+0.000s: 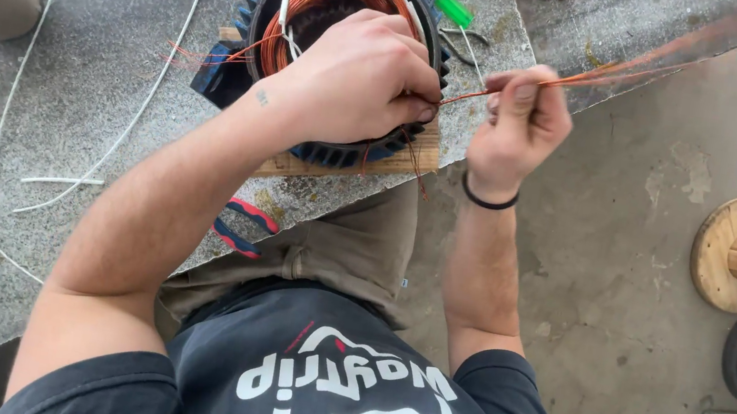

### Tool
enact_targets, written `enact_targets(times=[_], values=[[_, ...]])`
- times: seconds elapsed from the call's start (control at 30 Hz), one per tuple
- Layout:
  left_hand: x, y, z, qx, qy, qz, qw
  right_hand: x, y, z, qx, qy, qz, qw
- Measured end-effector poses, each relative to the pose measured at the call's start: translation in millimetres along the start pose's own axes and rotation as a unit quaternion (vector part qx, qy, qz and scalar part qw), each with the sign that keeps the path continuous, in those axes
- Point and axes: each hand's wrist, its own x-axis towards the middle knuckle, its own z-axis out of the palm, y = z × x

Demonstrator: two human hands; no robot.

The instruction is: The person threads enameled copper wire into the slots of an electric motor stator, pulling wire from a spool and guiding it around the stator core by hand. They use pliers and wire cutters to cut and trim the wire ends and twist the wire bundles together.

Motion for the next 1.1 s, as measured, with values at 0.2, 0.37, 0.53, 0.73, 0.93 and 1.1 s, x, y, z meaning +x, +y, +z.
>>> enact_targets(times=[0.2,0.37,0.53,0.73,0.93,1.1], values=[[-10.5,1.0,11.4,-0.062,0.071,-0.029,0.995,33.6,5.7,-24.3,0.080,0.043,0.036,0.995],[-15.2,4.1,12.7,-0.084,0.102,-0.050,0.990,24.8,-13.5,-9.0,0.162,0.055,0.059,0.984],[-17.8,0.9,16.3,-0.072,0.121,-0.042,0.989,-18.2,-19.0,11.1,0.081,-0.052,0.056,0.994],[-17.9,3.2,11.0,-0.108,0.088,-0.067,0.988,-24.3,-9.2,11.1,-0.020,-0.094,0.017,0.995],[-19.7,-0.3,15.5,-0.059,0.121,-0.012,0.991,-18.0,-13.8,10.1,-0.086,-0.114,-0.036,0.989],[-24.1,-1.7,15.4,-0.034,0.137,0.012,0.990,-27.4,-17.4,-1.9,-0.030,-0.096,0.086,0.991]])
